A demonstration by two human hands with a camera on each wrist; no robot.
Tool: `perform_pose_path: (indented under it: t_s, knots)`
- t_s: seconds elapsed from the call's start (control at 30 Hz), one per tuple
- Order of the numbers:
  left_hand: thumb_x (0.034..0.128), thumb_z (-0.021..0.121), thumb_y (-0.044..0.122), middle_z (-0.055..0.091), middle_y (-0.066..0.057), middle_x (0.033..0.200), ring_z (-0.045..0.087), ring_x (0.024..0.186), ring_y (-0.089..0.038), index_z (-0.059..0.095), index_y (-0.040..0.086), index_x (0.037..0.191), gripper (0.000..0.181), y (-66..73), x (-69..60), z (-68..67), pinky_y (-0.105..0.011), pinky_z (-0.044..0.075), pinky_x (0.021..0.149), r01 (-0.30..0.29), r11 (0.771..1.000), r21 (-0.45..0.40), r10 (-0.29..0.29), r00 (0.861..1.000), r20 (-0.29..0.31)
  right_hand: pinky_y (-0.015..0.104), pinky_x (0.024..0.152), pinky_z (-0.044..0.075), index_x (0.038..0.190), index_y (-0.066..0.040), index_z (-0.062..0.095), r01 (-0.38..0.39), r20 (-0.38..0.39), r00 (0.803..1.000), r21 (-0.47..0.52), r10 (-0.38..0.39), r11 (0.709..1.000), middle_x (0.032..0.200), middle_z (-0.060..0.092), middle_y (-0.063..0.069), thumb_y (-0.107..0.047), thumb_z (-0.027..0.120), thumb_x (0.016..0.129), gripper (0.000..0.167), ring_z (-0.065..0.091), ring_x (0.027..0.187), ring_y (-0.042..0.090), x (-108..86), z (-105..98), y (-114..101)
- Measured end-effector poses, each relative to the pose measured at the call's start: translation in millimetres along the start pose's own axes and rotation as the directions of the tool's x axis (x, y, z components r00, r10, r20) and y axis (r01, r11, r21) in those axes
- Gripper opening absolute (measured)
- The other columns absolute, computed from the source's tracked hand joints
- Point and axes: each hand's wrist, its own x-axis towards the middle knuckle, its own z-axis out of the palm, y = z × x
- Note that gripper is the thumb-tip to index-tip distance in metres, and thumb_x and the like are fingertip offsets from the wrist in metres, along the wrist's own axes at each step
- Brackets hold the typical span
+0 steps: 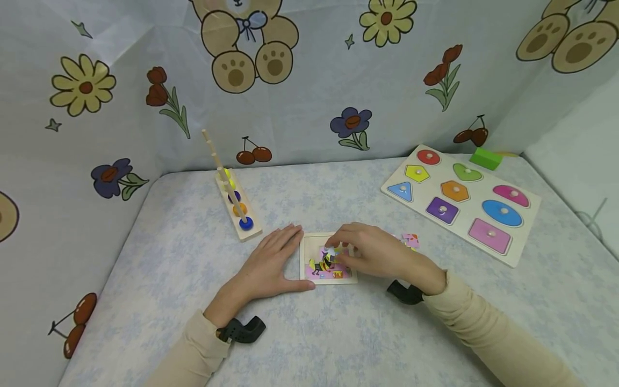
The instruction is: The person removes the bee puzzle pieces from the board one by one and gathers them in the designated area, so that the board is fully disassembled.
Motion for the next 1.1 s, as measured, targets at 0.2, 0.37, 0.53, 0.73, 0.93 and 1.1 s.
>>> perform_pose_path:
  t_s: [0.2,0.37,0.53,0.73,0.93,1.1]
  knots:
    - [0.0807,0.070,0.076,0.023,-0.008,0.171,0.018,0.159,-0.025,0.026,0.006,0.164,0.117,0.6,0.3,0.8,-0.047,0.017,0.130,0.010,1.000,0.004,-0.010,1.000,0.010,0.025,0.075,0.056,0.118,-0.018,0.076,-0.006,-0.003,1.000,-0.028,0.005,1.000,0.113,0.071,-0.005,-0.020,0.079,0.093,0.025,0.062,0.088,0.013,-7.5,-3.7,0.9]
    - [0.0807,0.069,0.077,0.023,-0.008,0.172,0.017,0.160,-0.024,0.025,0.007,0.164,0.117,1.7,0.4,0.4,-0.047,0.017,0.130,0.020,1.000,0.010,-0.020,1.000,0.021,0.025,0.075,0.057,0.117,-0.019,0.076,-0.026,-0.004,1.000,-0.037,0.026,0.999,0.112,0.070,-0.006,-0.019,0.080,0.092,0.026,0.063,0.087,0.013,-15.1,-6.7,1.5]
    - [0.0810,0.070,0.077,0.022,-0.008,0.172,0.017,0.160,-0.025,0.025,0.007,0.164,0.117,1.6,0.6,0.3,-0.047,0.016,0.130,0.019,1.000,0.009,-0.019,1.000,0.021,0.025,0.074,0.057,0.119,-0.018,0.074,-0.041,-0.016,0.999,-0.051,0.041,0.998,0.109,0.070,-0.005,-0.017,0.080,0.091,0.028,0.064,0.090,0.012,-22.3,-6.9,3.8]
    - [0.0812,0.069,0.077,0.021,-0.008,0.172,0.016,0.160,-0.024,0.024,0.007,0.164,0.117,1.2,0.2,-0.5,-0.047,0.016,0.130,0.025,1.000,0.005,-0.025,0.999,0.027,0.028,0.076,0.058,0.116,-0.020,0.075,-0.061,-0.024,0.998,-0.051,0.060,0.997,0.111,0.070,-0.007,-0.016,0.079,0.092,0.025,0.064,0.093,0.012,-27.8,-7.1,7.9]
    - [0.0813,0.069,0.077,0.021,-0.008,0.172,0.016,0.160,-0.024,0.024,0.007,0.164,0.117,1.7,-0.3,-1.5,-0.047,0.016,0.130,0.029,1.000,0.002,-0.029,0.999,0.033,0.030,0.077,0.060,0.116,-0.021,0.075,-0.077,-0.037,0.996,-0.055,0.075,0.995,0.112,0.070,-0.009,-0.016,0.082,0.090,0.027,0.065,0.093,0.010,-32.8,-12.3,11.6]
    - [0.0814,0.069,0.077,0.020,-0.007,0.172,0.015,0.160,-0.024,0.023,0.008,0.165,0.118,2.4,0.1,-1.9,-0.046,0.015,0.131,0.030,1.000,-0.001,-0.030,0.999,0.039,0.031,0.078,0.060,0.117,-0.021,0.076,-0.101,-0.009,0.995,-0.062,0.101,0.993,0.109,0.071,-0.007,-0.016,0.082,0.090,0.028,0.065,0.094,0.012,-36.4,-17.3,15.6]
